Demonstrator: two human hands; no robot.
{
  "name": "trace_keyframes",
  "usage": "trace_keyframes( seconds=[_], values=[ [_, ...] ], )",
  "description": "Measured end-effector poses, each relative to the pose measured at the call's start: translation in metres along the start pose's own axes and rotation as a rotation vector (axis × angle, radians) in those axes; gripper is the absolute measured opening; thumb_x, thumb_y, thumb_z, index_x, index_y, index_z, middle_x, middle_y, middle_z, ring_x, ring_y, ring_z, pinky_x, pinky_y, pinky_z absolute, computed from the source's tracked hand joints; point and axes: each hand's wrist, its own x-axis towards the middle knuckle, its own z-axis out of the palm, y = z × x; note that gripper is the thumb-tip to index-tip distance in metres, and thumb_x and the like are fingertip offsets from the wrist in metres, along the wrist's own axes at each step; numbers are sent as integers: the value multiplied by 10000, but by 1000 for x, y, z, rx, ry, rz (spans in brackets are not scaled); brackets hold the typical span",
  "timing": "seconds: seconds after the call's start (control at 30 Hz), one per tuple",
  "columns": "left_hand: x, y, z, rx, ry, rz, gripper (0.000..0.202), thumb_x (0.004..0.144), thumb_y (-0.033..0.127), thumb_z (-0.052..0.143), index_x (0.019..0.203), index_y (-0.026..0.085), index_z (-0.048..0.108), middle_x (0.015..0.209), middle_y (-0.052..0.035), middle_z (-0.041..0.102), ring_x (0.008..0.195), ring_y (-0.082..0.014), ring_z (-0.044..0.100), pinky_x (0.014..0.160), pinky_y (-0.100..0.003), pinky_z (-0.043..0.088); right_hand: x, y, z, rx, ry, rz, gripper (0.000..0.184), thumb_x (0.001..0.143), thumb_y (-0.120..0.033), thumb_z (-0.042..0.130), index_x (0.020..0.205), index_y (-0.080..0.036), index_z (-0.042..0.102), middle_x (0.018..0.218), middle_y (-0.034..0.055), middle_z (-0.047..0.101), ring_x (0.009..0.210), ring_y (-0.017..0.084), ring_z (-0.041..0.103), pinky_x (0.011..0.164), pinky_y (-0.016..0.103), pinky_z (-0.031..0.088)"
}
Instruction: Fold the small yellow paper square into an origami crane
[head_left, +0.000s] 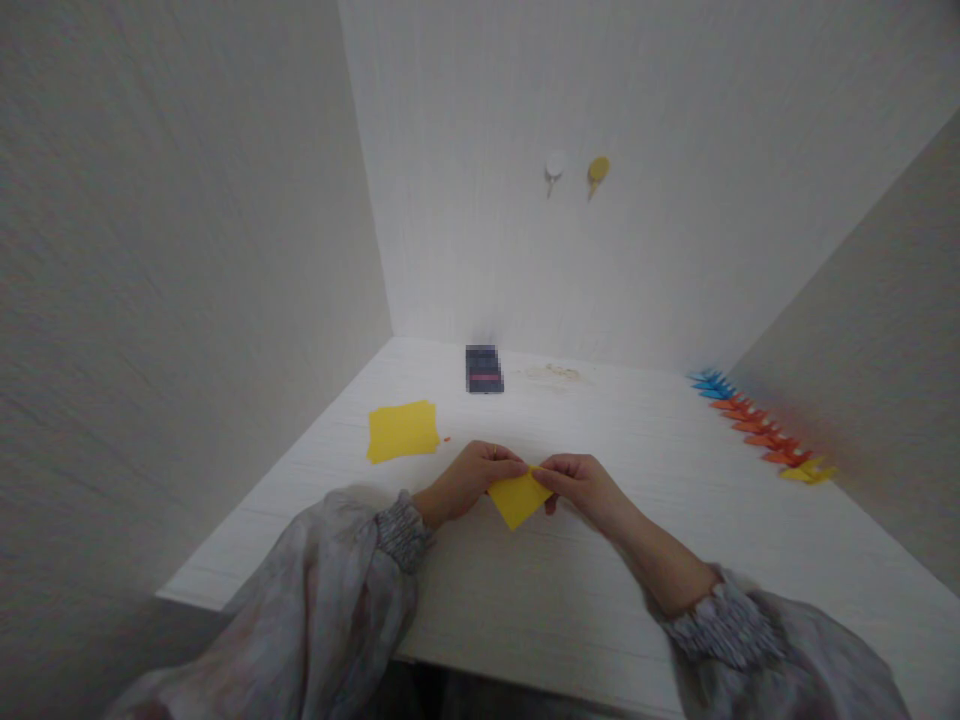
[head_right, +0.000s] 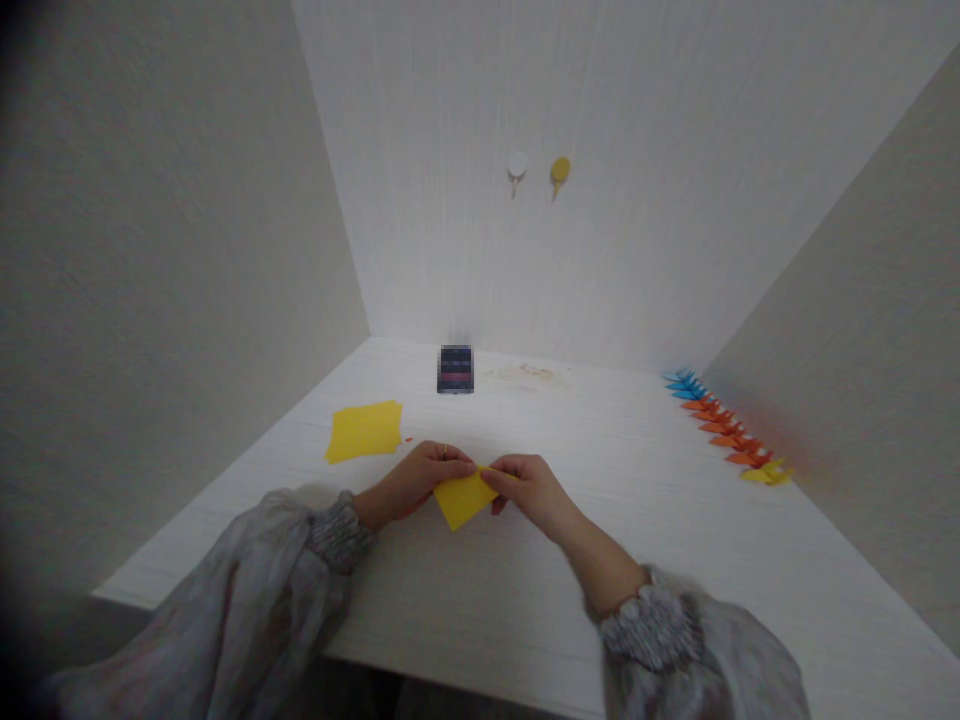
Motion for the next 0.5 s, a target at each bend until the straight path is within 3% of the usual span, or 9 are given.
trace_keyframes(
  seconds=[0.5],
  values=[
    [-1,1,0,91,-29,1,307,572,350,655,761,111,620,698,-41,622,582,-109,534,567,-233,377,0,1,-1,-29,17,-1,274,656,-392,584,640,-119,600,501,-2,568,404,85,508,404,199,383]
  ],
)
